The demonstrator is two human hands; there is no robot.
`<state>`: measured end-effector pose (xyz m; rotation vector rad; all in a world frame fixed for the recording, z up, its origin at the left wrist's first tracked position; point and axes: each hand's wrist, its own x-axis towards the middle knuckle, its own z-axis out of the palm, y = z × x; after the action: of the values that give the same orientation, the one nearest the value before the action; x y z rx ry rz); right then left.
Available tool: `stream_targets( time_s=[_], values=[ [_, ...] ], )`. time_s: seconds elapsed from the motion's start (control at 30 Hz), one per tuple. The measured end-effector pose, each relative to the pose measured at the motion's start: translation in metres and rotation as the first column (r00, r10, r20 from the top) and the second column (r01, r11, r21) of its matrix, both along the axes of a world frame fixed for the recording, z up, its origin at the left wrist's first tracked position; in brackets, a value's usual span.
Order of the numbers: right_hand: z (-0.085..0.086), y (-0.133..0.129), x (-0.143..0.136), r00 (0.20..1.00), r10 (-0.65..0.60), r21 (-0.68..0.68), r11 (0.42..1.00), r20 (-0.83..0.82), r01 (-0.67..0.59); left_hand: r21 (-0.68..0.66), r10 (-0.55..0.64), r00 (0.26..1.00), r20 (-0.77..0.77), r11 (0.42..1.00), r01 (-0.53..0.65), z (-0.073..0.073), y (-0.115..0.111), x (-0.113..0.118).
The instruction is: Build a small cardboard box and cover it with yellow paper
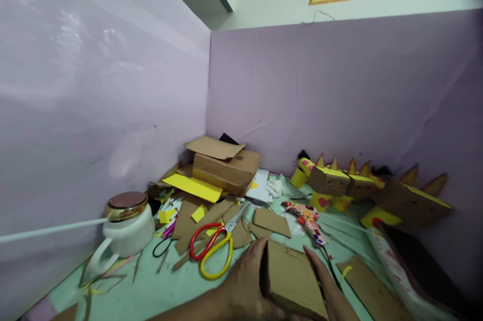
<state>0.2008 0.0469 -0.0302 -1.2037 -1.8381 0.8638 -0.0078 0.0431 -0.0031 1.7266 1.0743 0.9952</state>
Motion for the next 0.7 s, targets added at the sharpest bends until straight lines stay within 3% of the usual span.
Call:
stream_targets(
  time_s=[0.17,0.33,0.43,0.6,0.7],
  values=[
    [0.006,0.001,0.002,0.985,0.134,-0.097,0.988,0.109,-0.124,-0.006,-0.020,1.000,-0.009,1.000,0.020,-0.003,-0.001,0.001],
    [0.006,0.004,0.002,0.981,0.164,-0.148,0.978,0.100,-0.148,0.007,-0.042,0.999,0.014,0.999,0.042,-0.003,-0.001,0.000],
    [0.009,0.001,-0.001,0.987,0.153,-0.159,0.976,0.040,-0.145,0.008,-0.084,0.996,0.039,0.996,0.084,-0.004,0.001,-0.002],
    [0.013,-0.003,-0.004,0.991,0.135,-0.182,0.974,-0.014,-0.135,0.006,-0.138,0.990,0.034,0.990,0.138,-0.020,-0.006,-0.010],
    [0.003,0.004,0.001,0.999,0.036,-0.123,0.992,-0.039,-0.040,0.062,-0.052,0.996,0.068,0.997,0.048,-0.009,-0.002,-0.029]
  ],
)
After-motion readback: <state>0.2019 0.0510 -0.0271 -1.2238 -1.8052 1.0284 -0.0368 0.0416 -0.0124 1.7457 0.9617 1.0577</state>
